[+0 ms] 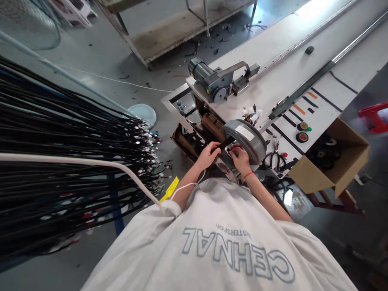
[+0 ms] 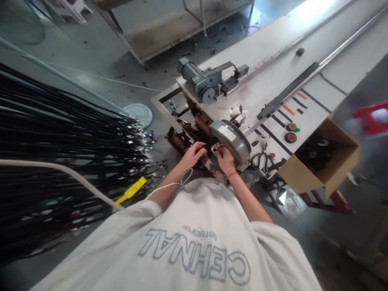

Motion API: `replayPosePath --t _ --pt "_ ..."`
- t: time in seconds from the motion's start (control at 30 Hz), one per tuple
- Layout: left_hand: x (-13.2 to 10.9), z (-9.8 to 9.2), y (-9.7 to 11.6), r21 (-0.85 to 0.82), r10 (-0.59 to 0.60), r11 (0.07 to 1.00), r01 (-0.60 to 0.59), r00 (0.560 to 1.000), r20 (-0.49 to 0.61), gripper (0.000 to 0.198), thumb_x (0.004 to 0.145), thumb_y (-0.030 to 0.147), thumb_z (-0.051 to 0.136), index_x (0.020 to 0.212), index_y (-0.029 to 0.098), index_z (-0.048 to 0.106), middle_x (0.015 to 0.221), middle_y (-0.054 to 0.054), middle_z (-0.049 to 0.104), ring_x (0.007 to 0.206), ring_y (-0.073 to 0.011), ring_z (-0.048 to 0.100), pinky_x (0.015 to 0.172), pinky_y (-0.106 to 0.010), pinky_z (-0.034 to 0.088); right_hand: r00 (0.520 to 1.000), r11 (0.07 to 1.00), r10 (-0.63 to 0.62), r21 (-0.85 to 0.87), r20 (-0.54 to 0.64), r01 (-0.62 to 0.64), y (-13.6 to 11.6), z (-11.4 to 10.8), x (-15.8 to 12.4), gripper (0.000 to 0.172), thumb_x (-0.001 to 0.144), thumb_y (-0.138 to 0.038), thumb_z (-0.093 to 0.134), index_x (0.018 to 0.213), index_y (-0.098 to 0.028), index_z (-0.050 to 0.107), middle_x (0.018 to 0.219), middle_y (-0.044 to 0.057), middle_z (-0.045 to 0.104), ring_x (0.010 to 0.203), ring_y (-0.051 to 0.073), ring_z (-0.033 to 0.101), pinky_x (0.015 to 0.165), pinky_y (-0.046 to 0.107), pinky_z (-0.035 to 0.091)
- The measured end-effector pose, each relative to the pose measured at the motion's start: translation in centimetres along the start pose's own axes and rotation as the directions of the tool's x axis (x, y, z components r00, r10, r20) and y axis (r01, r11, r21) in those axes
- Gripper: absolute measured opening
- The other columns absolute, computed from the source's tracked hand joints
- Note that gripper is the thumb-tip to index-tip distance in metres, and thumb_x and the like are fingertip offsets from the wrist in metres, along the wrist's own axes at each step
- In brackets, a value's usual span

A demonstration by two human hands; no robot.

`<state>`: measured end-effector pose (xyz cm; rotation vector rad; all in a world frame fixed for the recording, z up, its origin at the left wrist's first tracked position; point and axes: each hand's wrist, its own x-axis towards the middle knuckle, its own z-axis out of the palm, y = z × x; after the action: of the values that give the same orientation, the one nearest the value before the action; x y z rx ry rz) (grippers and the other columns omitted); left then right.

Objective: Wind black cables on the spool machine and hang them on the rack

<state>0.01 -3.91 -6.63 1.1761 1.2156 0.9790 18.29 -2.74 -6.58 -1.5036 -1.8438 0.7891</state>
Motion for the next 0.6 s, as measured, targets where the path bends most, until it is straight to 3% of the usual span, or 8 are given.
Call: replayPosePath --t 0.1,0.27,0.47,0.6 --pt "0.2 0.0 -0.5 0.033 0.028 0.999 -0.029 0.999 0.040 0.024 0.087 0.032 0.051 0.106 0.017 0.053 0.078 0.000 0.057 0.070 -0.0132 0.055 0.069 -0.026 0.045 0.995 0.994 -0.094 0.065 0.013 0.093 0.0 -0.9 -1.0 0.011 0.086 -0.024 0.048 0.077 -0.021 0.053 0.102 0.011 0.062 0.098 0.024 0.059 0.088 0.038 0.046" --pt "0.1 0.4 -1.6 0.146 0.049 0.987 -0.062 0.995 0.091 0.026 0.089 0.032 0.048 0.109 0.017 0.053 0.082 -0.002 0.061 0.077 -0.0160 0.058 0.076 -0.030 0.046 0.996 0.998 -0.023 0.059 0.091 0.018 -0.4 -1.1 -2.2 0.004 0.086 -0.024 0.048 0.086 -0.022 0.051 0.078 0.003 0.061 0.067 0.019 0.059 0.068 0.033 0.048" --pt "-0.9 1.1 -2.0 0.284 0.041 0.956 -0.074 0.992 0.119 0.027 0.090 0.031 0.046 0.112 0.018 0.054 0.102 -0.007 0.066 0.090 -0.0188 0.063 0.085 -0.033 0.048 0.978 0.982 -0.186 -0.027 0.094 0.189 -2.4 -1.4 -0.6 0.018 0.091 -0.018 0.039 0.099 -0.021 0.055 0.104 0.011 0.063 0.098 0.022 0.060 0.087 0.037 0.048" --pt "-1.4 1.6 -2.0 0.252 0.030 0.966 -0.055 0.994 0.102 0.026 0.089 0.031 0.047 0.110 0.017 0.055 0.103 -0.008 0.066 0.093 -0.0191 0.063 0.087 -0.034 0.049 0.935 0.932 -0.277 -0.175 0.220 0.317 -2.9 -1.6 0.5 0.018 0.093 -0.022 0.042 0.098 -0.020 0.059 0.109 0.011 0.062 0.113 0.023 0.053 0.098 0.040 0.044"
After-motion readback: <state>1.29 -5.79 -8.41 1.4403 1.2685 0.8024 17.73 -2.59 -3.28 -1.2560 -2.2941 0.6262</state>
